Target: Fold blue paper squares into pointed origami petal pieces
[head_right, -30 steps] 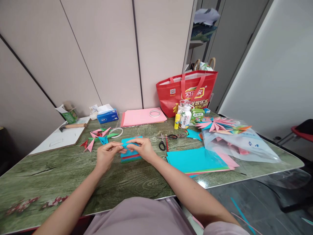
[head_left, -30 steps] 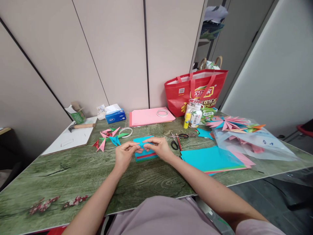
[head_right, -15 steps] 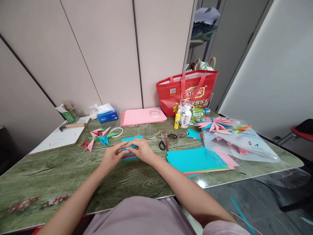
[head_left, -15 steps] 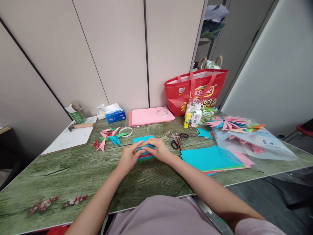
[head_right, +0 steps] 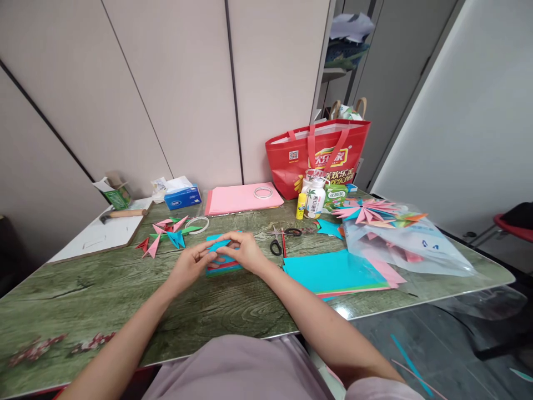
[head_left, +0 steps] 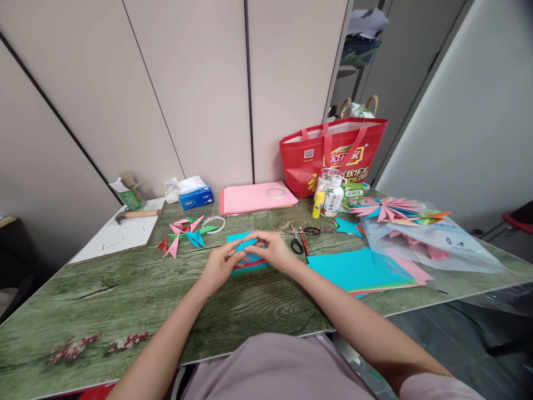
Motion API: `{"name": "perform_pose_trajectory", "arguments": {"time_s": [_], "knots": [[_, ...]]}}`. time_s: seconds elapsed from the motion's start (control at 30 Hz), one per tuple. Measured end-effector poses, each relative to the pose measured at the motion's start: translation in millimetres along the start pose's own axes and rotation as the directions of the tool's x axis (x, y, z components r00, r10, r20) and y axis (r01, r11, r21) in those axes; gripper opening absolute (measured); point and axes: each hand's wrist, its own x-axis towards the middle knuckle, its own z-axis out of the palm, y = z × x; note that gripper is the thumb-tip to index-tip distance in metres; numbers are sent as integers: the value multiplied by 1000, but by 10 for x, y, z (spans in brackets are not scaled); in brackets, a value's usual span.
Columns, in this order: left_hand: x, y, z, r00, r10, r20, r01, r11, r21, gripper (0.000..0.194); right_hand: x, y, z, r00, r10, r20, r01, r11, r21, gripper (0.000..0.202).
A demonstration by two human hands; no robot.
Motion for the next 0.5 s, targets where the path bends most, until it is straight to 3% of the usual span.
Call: {"name": "perform_pose_trajectory", "arguments": {"time_s": [0.2,0.5], "knots": [[-20,54,12,999,-43,5,43,997,-64,40,15,-3,16,998,60,-13,-55,969,240,34],[-69,121,89,1000,15,-16,-16,998,-53,29,25,-34,28,995,93,-42,-75,947,314,27]]}}
